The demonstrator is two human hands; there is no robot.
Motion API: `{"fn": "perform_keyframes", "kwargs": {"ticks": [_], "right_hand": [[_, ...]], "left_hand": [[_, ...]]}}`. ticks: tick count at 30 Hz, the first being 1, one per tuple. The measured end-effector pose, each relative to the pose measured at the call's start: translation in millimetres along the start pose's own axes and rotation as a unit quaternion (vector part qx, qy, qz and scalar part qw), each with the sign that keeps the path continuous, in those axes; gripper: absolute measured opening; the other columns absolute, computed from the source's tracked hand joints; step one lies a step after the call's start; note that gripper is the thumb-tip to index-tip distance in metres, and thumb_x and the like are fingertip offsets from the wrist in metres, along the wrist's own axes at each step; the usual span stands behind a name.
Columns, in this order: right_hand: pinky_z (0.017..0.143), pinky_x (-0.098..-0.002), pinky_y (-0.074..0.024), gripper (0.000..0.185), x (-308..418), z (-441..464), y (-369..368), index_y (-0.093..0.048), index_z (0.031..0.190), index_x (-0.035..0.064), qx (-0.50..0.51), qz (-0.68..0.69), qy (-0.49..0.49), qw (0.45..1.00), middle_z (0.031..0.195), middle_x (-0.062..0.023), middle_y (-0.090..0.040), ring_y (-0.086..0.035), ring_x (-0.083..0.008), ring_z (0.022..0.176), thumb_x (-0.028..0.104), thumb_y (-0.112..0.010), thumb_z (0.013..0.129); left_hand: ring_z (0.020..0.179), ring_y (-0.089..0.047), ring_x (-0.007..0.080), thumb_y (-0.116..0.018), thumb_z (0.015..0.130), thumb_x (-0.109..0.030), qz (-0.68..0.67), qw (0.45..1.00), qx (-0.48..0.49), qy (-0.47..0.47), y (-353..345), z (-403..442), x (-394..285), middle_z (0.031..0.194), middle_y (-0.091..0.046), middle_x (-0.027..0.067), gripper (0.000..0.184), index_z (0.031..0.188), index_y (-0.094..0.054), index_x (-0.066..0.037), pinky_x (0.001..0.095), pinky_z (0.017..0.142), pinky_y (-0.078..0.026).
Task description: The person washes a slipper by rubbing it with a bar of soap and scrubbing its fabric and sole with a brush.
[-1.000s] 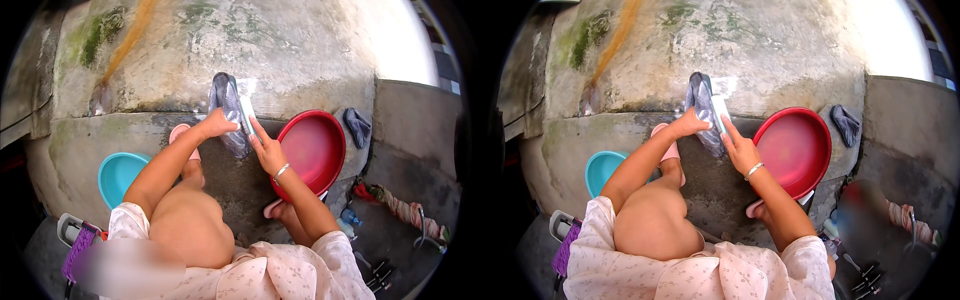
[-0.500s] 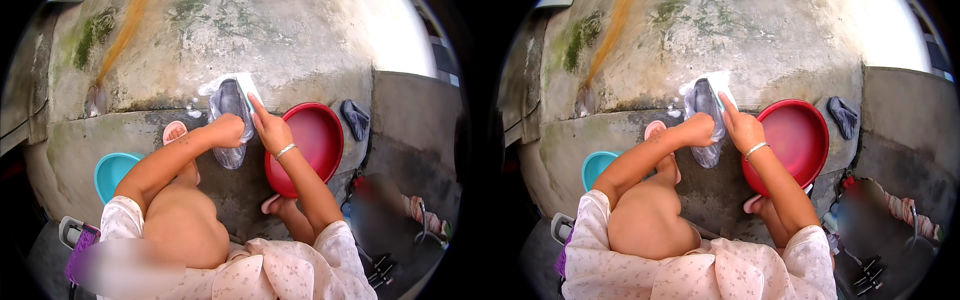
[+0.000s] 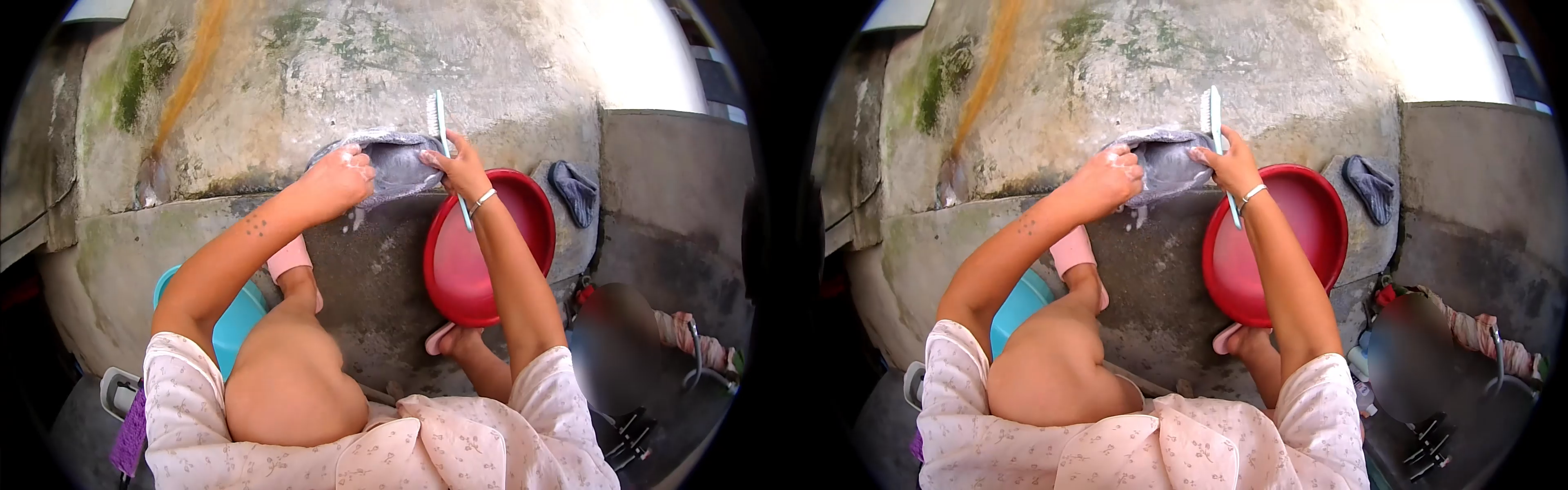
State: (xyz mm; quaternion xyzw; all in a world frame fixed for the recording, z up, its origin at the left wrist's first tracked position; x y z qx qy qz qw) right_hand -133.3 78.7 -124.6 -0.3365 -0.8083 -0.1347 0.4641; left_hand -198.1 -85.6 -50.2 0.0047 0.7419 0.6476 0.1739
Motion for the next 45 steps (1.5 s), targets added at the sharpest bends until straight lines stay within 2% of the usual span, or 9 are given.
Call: {"fn": "perform_keyframes", "kwargs": {"ticks": [1,6,8,12,21,28,33,37,45], "right_hand": [[0.039,-0.0204,-0.0352,0.062,13.7,-18.2,-4.8,-0.042,0.135,-0.0014,0.017,-0.111,-0.058,0.992,0.080,-0.0085,-0.065,-0.053,-0.0090,0.047,0.013,-0.074,0.083],[0.032,-0.0228,-0.0245,0.040,48.7,-69.8,-33.1,-0.051,0.114,0.0023,-0.025,0.062,0.001,0.998,0.066,0.0011,-0.053,-0.037,-0.0051,0.038,0.013,-0.074,0.083],[0.032,-0.0226,-0.0248,0.034,60.3,-85.5,-36.3,-0.052,0.108,0.0037,-0.042,0.156,0.025,0.987,0.066,0.0006,-0.053,-0.037,-0.0056,0.038,0.013,-0.073,0.083],[0.033,-0.0226,-0.0261,0.025,102.3,-127.0,-38.3,-0.053,0.101,0.0049,-0.075,0.199,0.105,0.971,0.067,0.0000,-0.052,-0.038,-0.0068,0.038,0.011,-0.070,0.085],[0.035,-0.0211,-0.0284,0.014,168.4,-241.5,-100.8,-0.051,0.088,0.0100,0.086,0.417,0.118,0.897,0.070,0.0000,-0.053,-0.039,-0.0061,0.041,0.013,-0.065,0.090],[0.037,-0.0208,-0.0276,0.020,181.2,-297.2,-111.5,-0.046,0.085,0.0100,0.056,0.290,0.162,0.942,0.067,0.0011,-0.048,-0.037,-0.0059,0.041,0.015,-0.064,0.092],[0.038,-0.0207,-0.0274,0.044,176.4,-334.5,-57.8,-0.039,0.143,0.0206,-0.107,0.066,0.232,0.965,0.070,0.0027,-0.048,-0.038,-0.0054,0.044,0.027,-0.051,0.101],[0.071,-0.0469,-0.0492,0.052,188.2,-363.8,-88.4,-0.026,0.150,0.0216,-0.049,-0.387,0.282,0.877,0.077,-0.0324,-0.057,-0.061,-0.0467,0.072,0.026,-0.043,0.102],[0.093,-0.0340,-0.0460,0.036,246.8,-227.8,-77.2,-0.057,0.124,0.0004,-0.119,-0.442,0.434,0.776,0.119,-0.0149,-0.064,-0.060,-0.0265,0.107,0.015,-0.053,0.092]], "left_hand": [[0.095,-0.060,0.0226,-0.070,0.063,-0.015,0.010,0.996,-0.085,0.024,20.0,-9.6,14.3,0.089,-0.062,0.0043,0.016,0.077,-0.065,-0.010,0.0416,0.091,-0.044],[0.101,-0.059,0.0273,-0.067,0.075,-0.012,0.111,0.946,-0.288,0.101,128.6,-55.6,15.3,0.105,-0.059,0.0096,0.024,0.098,-0.062,-0.007,0.0418,0.101,-0.041],[0.105,-0.059,0.0279,-0.063,0.082,-0.010,-0.127,0.860,-0.425,0.252,160.4,-99.8,34.0,0.114,-0.058,0.0119,0.026,0.108,-0.060,-0.009,0.0383,0.097,-0.044],[0.103,-0.060,0.0223,-0.062,0.087,-0.011,-0.599,0.718,-0.252,0.248,89.5,-100.5,52.0,0.118,-0.059,0.0116,0.035,0.121,-0.057,-0.005,0.0348,0.090,-0.048],[0.127,-0.050,0.0330,-0.041,0.096,-0.059,-0.883,0.405,-0.162,0.173,189.9,-21.2,-46.7,0.137,-0.050,0.0211,0.076,0.140,-0.039,0.002,0.0483,0.108,-0.038],[0.117,-0.057,0.0306,-0.056,0.090,-0.050,-0.887,0.394,-0.225,0.085,241.1,-8.5,-82.8,0.127,-0.059,0.0138,0.059,0.129,-0.052,-0.006,0.0472,0.105,-0.042],[0.108,-0.062,0.0278,-0.065,0.088,-0.035,-0.874,0.388,-0.264,0.128,239.7,-24.9,-74.6,0.115,-0.065,0.0124,0.045,0.122,-0.056,-0.007,0.0453,0.097,-0.049],[0.102,-0.064,0.0235,-0.060,0.092,-0.032,-0.859,0.431,-0.249,0.118,228.8,-24.7,-78.9,0.110,-0.065,0.0113,0.039,0.122,-0.054,-0.007,0.0403,0.088,-0.054],[0.107,-0.059,0.0232,-0.059,0.094,-0.023,-0.815,0.513,-0.258,0.080,219.0,-0.6,-107.5,0.121,-0.055,0.0114,0.053,0.139,-0.033,-0.011,0.0406,0.090,-0.051]]}}
Point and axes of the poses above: each hand's wrist, its own z-axis towards the middle knuckle, its own y-axis out of the back of the hand, x = y × z, the point moved 10 cm from there along z, towards the middle knuckle
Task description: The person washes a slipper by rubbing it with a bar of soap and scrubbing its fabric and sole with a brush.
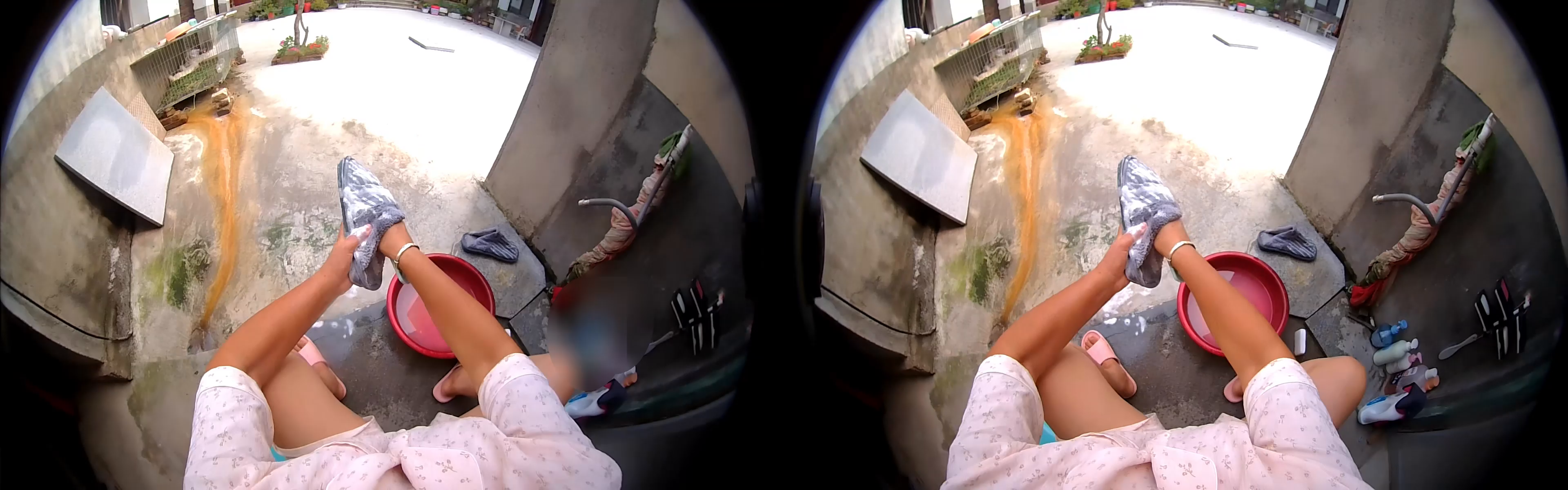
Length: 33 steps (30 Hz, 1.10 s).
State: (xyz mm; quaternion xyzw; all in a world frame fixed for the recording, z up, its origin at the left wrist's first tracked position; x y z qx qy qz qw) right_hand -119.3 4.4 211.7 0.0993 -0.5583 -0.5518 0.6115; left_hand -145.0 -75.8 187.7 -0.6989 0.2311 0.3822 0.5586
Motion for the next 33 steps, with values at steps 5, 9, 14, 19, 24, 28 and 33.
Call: {"fn": "perform_keyframes", "kwargs": {"ticks": [5,9,14,19,24,28,33], "right_hand": [[0.079,-0.0366,-0.0498,0.041,13.4,-44.6,-6.5,-0.049,0.135,0.0038,0.001,0.145,-0.049,0.988,0.097,-0.0189,-0.065,-0.062,-0.0234,0.082,0.025,-0.041,0.101],[0.078,-0.0367,-0.0497,0.041,0.9,-30.9,-28.0,-0.049,0.134,0.0031,0.033,0.146,-0.106,0.983,0.092,-0.0173,-0.065,-0.061,-0.0244,0.079,0.026,-0.042,0.101],[0.100,-0.0326,-0.0412,0.038,-27.5,58.1,-56.4,-0.056,0.127,0.0054,0.024,0.047,-0.006,0.999,0.129,-0.0129,-0.057,-0.052,-0.0234,0.115,0.024,-0.046,0.095],[0.073,-0.0350,-0.0470,0.042,22.0,-2.5,-36.8,-0.048,0.136,0.0067,0.046,0.174,0.024,0.983,0.104,-0.0078,-0.059,-0.053,-0.0196,0.083,0.018,-0.051,0.096],[0.056,-0.0308,-0.0442,0.033,4.2,9.0,-68.6,-0.051,0.125,0.0020,0.119,0.419,-0.260,0.862,0.083,-0.0054,-0.057,-0.048,-0.0129,0.066,0.022,-0.047,0.100],[0.064,-0.0317,-0.0466,0.030,-58.5,33.3,-121.5,-0.053,0.122,0.0019,0.074,0.487,-0.276,0.825,0.091,-0.0077,-0.058,-0.052,-0.0152,0.076,0.020,-0.048,0.099],[0.066,-0.0333,-0.0406,0.028,-0.7,14.3,-79.5,-0.054,0.119,0.0018,0.043,0.432,-0.094,0.896,0.091,-0.0106,-0.053,-0.051,-0.0201,0.080,0.019,-0.049,0.098]], "left_hand": [[0.099,-0.062,0.0227,-0.059,0.095,-0.025,-0.014,0.999,-0.026,-0.029,48.3,24.9,-22.1,0.119,-0.056,0.0116,0.051,0.138,-0.033,-0.015,0.0393,0.082,-0.054],[0.110,-0.059,0.0233,-0.054,0.097,-0.024,0.038,0.994,-0.055,-0.088,55.7,23.8,-25.4,0.125,-0.056,0.0124,0.049,0.140,-0.034,-0.010,0.0382,0.093,-0.050],[0.110,-0.059,0.0232,-0.056,0.097,-0.030,0.060,0.996,-0.055,-0.031,38.2,15.4,-17.4,0.124,-0.056,0.0119,0.050,0.138,-0.037,-0.009,0.0376,0.090,-0.051],[0.113,-0.060,0.0269,-0.049,0.100,-0.041,-0.029,0.999,-0.007,0.025,67.8,19.5,-22.5,0.126,-0.058,0.0123,0.054,0.142,-0.035,-0.011,0.0422,0.094,-0.052],[0.110,-0.061,0.0250,-0.047,0.101,-0.037,0.051,0.997,-0.040,-0.036,71.6,15.2,-34.8,0.123,-0.059,0.0116,0.052,0.143,-0.031,-0.012,0.0418,0.091,-0.054],[0.096,-0.064,0.0236,-0.049,0.100,-0.036,0.062,0.996,-0.053,-0.027,65.6,20.4,-17.2,0.117,-0.060,0.0113,0.055,0.144,-0.027,-0.011,0.0368,0.079,-0.056],[0.110,-0.061,0.0262,-0.041,0.097,-0.059,-0.060,0.993,0.038,0.095,58.5,6.2,-36.0,0.125,-0.060,0.0126,0.067,0.139,-0.042,-0.008,0.0410,0.093,-0.052]]}}
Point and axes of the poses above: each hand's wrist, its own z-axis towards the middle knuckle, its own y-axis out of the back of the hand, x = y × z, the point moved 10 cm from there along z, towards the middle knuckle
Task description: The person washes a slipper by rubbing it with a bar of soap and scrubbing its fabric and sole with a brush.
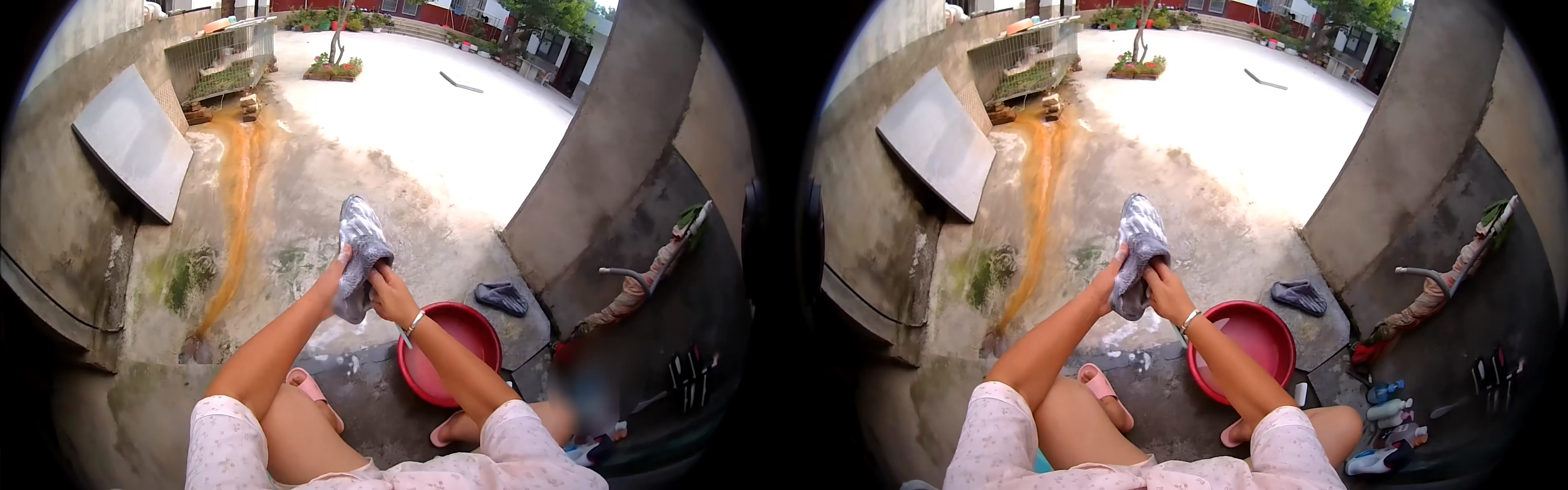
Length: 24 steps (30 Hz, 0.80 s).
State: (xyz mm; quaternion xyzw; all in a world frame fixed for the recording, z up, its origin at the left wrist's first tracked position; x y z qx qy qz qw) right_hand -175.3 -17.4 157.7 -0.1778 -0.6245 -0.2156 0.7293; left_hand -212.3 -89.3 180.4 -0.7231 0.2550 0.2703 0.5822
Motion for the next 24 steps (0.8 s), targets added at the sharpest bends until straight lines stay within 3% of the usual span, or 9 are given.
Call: {"fn": "perform_keyframes", "kwargs": {"ticks": [2,6,9,10,12,14,19,22,24], "right_hand": [[0.088,-0.0368,-0.0464,0.032,53.4,-33.1,-15.4,-0.052,0.122,-0.0022,0.038,-0.254,0.063,0.964,0.116,-0.0238,-0.059,-0.059,-0.0320,0.108,0.015,-0.048,0.096],[0.096,-0.0371,-0.0440,0.042,4.8,-3.0,12.2,-0.052,0.130,0.0021,-0.079,-0.141,0.014,0.987,0.128,-0.0226,-0.057,-0.059,-0.0314,0.109,0.024,-0.049,0.095],[0.101,-0.0352,-0.0402,0.036,28.1,74.5,20.5,-0.058,0.123,0.0047,-0.095,-0.466,0.057,0.878,0.129,-0.0164,-0.057,-0.052,-0.0296,0.119,0.021,-0.046,0.094],[0.102,-0.0363,-0.0397,0.035,79.5,57.9,-7.1,-0.059,0.122,0.0046,-0.092,-0.633,0.172,0.749,0.129,-0.0168,-0.057,-0.052,-0.0305,0.118,0.020,-0.047,0.094],[0.087,-0.0346,-0.0449,0.038,57.2,17.1,-4.1,-0.053,0.130,0.0054,-0.055,-0.275,0.122,0.952,0.110,-0.0149,-0.061,-0.056,-0.0245,0.097,0.023,-0.047,0.097],[0.069,-0.0314,-0.0487,0.045,56.8,-39.9,-21.8,-0.045,0.140,0.0066,-0.036,-0.015,-0.106,0.994,0.088,-0.0109,-0.063,-0.059,-0.0157,0.072,0.027,-0.047,0.100],[0.071,-0.0395,-0.0505,0.043,64.6,-46.5,-11.3,-0.047,0.133,0.0015,-0.085,-0.231,0.027,0.969,0.088,-0.0208,-0.067,-0.065,-0.0382,0.078,0.026,-0.046,0.098],[0.106,-0.0354,-0.0364,0.042,44.8,45.1,6.3,-0.053,0.130,0.0044,-0.025,-0.587,0.047,0.808,0.134,-0.0182,-0.054,-0.051,-0.0307,0.122,0.026,-0.050,0.094],[0.111,-0.0338,-0.0301,0.048,28.9,59.4,19.1,-0.053,0.132,0.0070,0.001,-0.551,0.051,0.833,0.139,-0.0155,-0.049,-0.045,-0.0273,0.126,0.032,-0.053,0.091]], "left_hand": [[0.116,-0.059,0.0266,-0.036,0.094,-0.067,0.056,0.997,-0.038,-0.036,12.7,3.7,-2.6,0.129,-0.058,0.0135,0.073,0.135,-0.049,-0.009,0.0432,0.097,-0.049],[0.117,-0.056,0.0236,-0.044,0.098,-0.053,0.134,0.979,-0.096,-0.122,18.6,8.1,-2.0,0.133,-0.054,0.0111,0.064,0.146,-0.034,-0.012,0.0391,0.097,-0.048],[0.116,-0.056,0.0218,-0.046,0.100,-0.045,0.143,0.979,-0.105,-0.103,8.0,14.7,7.0,0.132,-0.052,0.0087,0.060,0.150,-0.026,-0.017,0.0356,0.093,-0.049],[0.116,-0.056,0.0210,-0.045,0.101,-0.044,0.124,0.983,-0.088,-0.107,1.2,11.2,2.4,0.132,-0.053,0.0098,0.059,0.149,-0.027,-0.014,0.0369,0.094,-0.049],[0.114,-0.057,0.0205,-0.045,0.101,-0.044,0.061,0.990,-0.055,-0.114,17.3,24.9,-3.0,0.132,-0.054,0.0104,0.058,0.147,-0.030,-0.011,0.0382,0.095,-0.049],[0.114,-0.058,0.0211,-0.044,0.101,-0.043,0.027,0.995,-0.055,-0.077,23.8,14.9,-14.3,0.132,-0.054,0.0109,0.055,0.143,-0.034,-0.009,0.0388,0.095,-0.049],[0.113,-0.058,0.0212,-0.046,0.101,-0.037,0.124,0.972,-0.127,-0.153,20.4,2.6,-25.1,0.130,-0.055,0.0111,0.051,0.142,-0.035,-0.009,0.0371,0.095,-0.049],[0.110,-0.059,0.0207,-0.048,0.100,-0.026,0.138,0.973,-0.107,-0.153,5.8,12.1,-2.6,0.127,-0.056,0.0113,0.048,0.143,-0.034,-0.008,0.0359,0.094,-0.049],[0.108,-0.059,0.0208,-0.048,0.099,-0.020,0.128,0.969,-0.104,-0.182,-2.8,16.5,-8.5,0.126,-0.056,0.0115,0.048,0.143,-0.033,-0.007,0.0353,0.093,-0.050]]}}
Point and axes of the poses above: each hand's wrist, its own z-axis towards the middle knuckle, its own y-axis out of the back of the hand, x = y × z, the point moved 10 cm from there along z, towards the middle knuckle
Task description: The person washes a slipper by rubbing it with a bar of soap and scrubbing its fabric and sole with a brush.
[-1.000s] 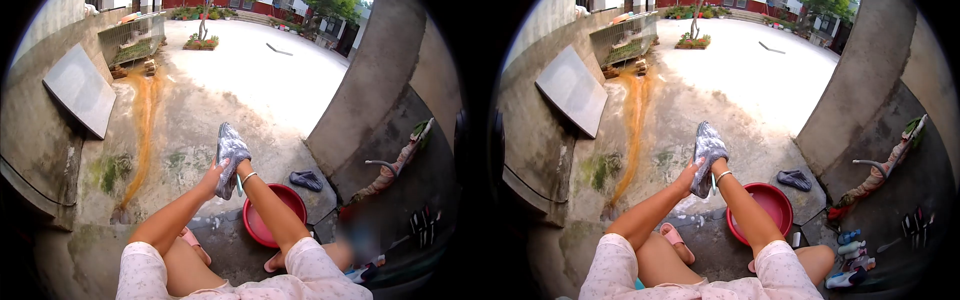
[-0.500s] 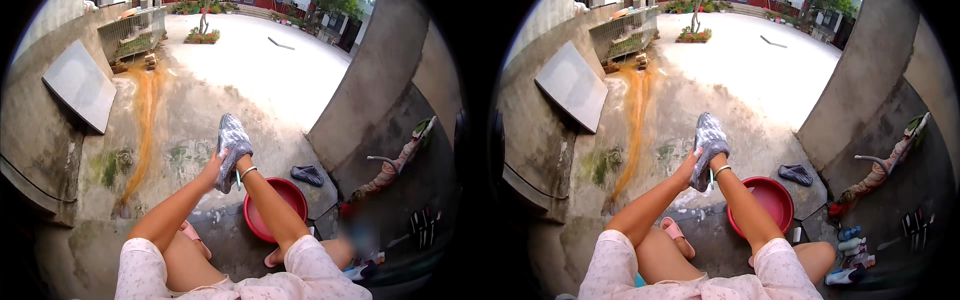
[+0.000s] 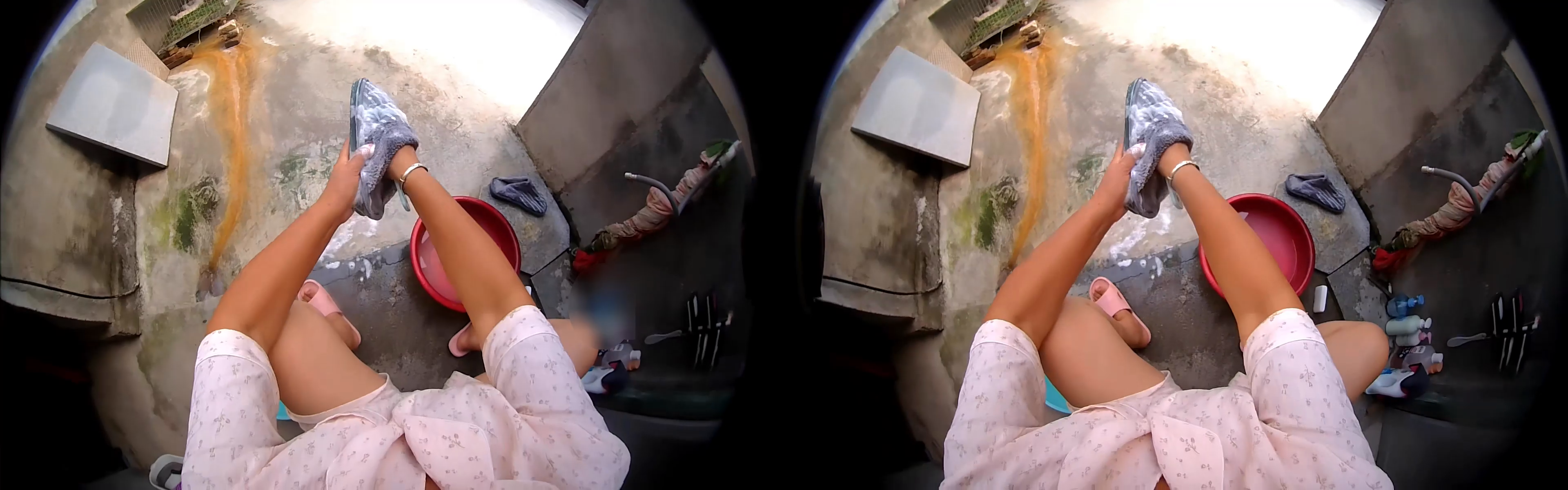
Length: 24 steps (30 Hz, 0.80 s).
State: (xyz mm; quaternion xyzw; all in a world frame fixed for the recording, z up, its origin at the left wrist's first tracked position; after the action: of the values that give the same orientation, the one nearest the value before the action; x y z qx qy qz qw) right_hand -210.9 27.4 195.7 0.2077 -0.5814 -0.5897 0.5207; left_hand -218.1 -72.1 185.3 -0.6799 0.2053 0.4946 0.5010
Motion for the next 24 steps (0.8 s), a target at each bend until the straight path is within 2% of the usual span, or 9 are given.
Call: {"fn": "perform_keyframes", "kwargs": {"ticks": [3,4,6,11,14,16,19,21,24], "right_hand": [[0.104,-0.0341,-0.0384,0.050,16.0,-26.6,8.9,-0.052,0.132,0.0052,-0.076,-0.042,0.090,0.992,0.133,-0.0176,-0.054,-0.052,-0.0267,0.118,0.037,-0.052,0.093],[0.097,-0.0339,-0.0422,0.051,6.3,-51.4,11.3,-0.049,0.135,0.0054,-0.004,0.149,-0.042,0.988,0.127,-0.0194,-0.057,-0.056,-0.0264,0.111,0.038,-0.049,0.096],[0.079,-0.0339,-0.0490,0.051,8.3,-98.5,-9.0,-0.039,0.145,0.0104,-0.068,0.324,-0.048,0.942,0.105,-0.0233,-0.066,-0.065,-0.0266,0.088,0.036,-0.042,0.102],[0.088,-0.0474,-0.0461,0.052,29.9,-149.8,-8.1,-0.027,0.151,0.0265,0.098,0.268,-0.071,0.956,0.110,-0.0312,-0.061,-0.058,-0.0480,0.103,0.034,-0.041,0.101],[0.085,-0.0499,-0.0466,0.046,10.7,-103.8,8.8,-0.039,0.143,0.0121,0.000,0.252,-0.078,0.965,0.110,-0.0309,-0.061,-0.058,-0.0477,0.101,0.030,-0.041,0.100],[0.070,-0.0437,-0.0509,0.041,-5.7,-68.4,1.5,-0.049,0.133,0.0073,-0.076,0.238,-0.069,0.966,0.092,-0.0245,-0.068,-0.065,-0.0426,0.080,0.029,-0.044,0.098],[0.037,-0.0297,-0.0331,0.043,22.4,-84.0,-16.9,-0.047,0.139,0.0121,-0.026,0.491,-0.133,0.860,0.058,-0.0033,-0.048,-0.043,-0.0117,0.040,0.029,-0.045,0.099],[0.040,-0.0264,-0.0344,0.052,68.6,-112.2,-0.8,-0.033,0.150,0.0185,0.015,0.552,-0.124,0.825,0.060,0.0016,-0.044,-0.037,-0.0062,0.043,0.032,-0.044,0.102],[0.073,-0.0474,-0.0494,0.051,61.8,-120.5,-6.3,-0.032,0.149,0.0202,-0.025,0.306,-0.066,0.949,0.088,-0.0277,-0.066,-0.065,-0.0438,0.082,0.033,-0.041,0.101]], "left_hand": [[0.106,-0.060,0.0200,-0.053,0.096,-0.018,0.036,0.999,-0.006,-0.032,20.0,15.2,-9.6,0.124,-0.057,0.0111,0.050,0.142,-0.036,-0.006,0.0336,0.090,-0.050],[0.105,-0.060,0.0196,-0.054,0.095,-0.018,0.045,0.998,-0.008,-0.054,26.6,15.5,-14.1,0.123,-0.057,0.0109,0.051,0.141,-0.037,-0.007,0.0329,0.089,-0.050],[0.104,-0.060,0.0190,-0.056,0.094,-0.019,0.062,0.996,-0.019,-0.061,34.5,12.6,-29.7,0.121,-0.058,0.0104,0.052,0.141,-0.038,-0.006,0.0324,0.089,-0.050],[0.102,-0.060,0.0182,-0.059,0.092,-0.022,0.010,0.997,-0.046,-0.056,52.6,10.5,-26.9,0.120,-0.059,0.0100,0.052,0.139,-0.041,-0.007,0.0325,0.090,-0.048],[0.103,-0.060,0.0201,-0.058,0.093,-0.021,-0.036,0.999,-0.029,-0.019,42.7,9.9,-11.2,0.121,-0.058,0.0104,0.049,0.137,-0.042,-0.007,0.0338,0.091,-0.048],[0.104,-0.060,0.0202,-0.057,0.094,-0.023,-0.001,1.000,-0.019,-0.017,24.4,8.2,-7.4,0.122,-0.057,0.0105,0.048,0.137,-0.042,-0.007,0.0338,0.091,-0.048],[0.103,-0.060,0.0197,-0.055,0.096,-0.024,0.008,0.998,-0.039,-0.056,41.0,17.9,-16.5,0.122,-0.058,0.0097,0.046,0.138,-0.042,-0.009,0.0340,0.091,-0.048],[0.102,-0.060,0.0195,-0.053,0.097,-0.026,-0.016,0.995,-0.081,-0.063,76.5,31.8,-11.9,0.119,-0.059,0.0087,0.044,0.137,-0.043,-0.011,0.0349,0.088,-0.050],[0.103,-0.060,0.0206,-0.054,0.096,-0.024,-0.038,0.991,-0.101,-0.075,87.0,30.3,-10.3,0.119,-0.059,0.0088,0.043,0.135,-0.043,-0.011,0.0355,0.090,-0.049]]}}
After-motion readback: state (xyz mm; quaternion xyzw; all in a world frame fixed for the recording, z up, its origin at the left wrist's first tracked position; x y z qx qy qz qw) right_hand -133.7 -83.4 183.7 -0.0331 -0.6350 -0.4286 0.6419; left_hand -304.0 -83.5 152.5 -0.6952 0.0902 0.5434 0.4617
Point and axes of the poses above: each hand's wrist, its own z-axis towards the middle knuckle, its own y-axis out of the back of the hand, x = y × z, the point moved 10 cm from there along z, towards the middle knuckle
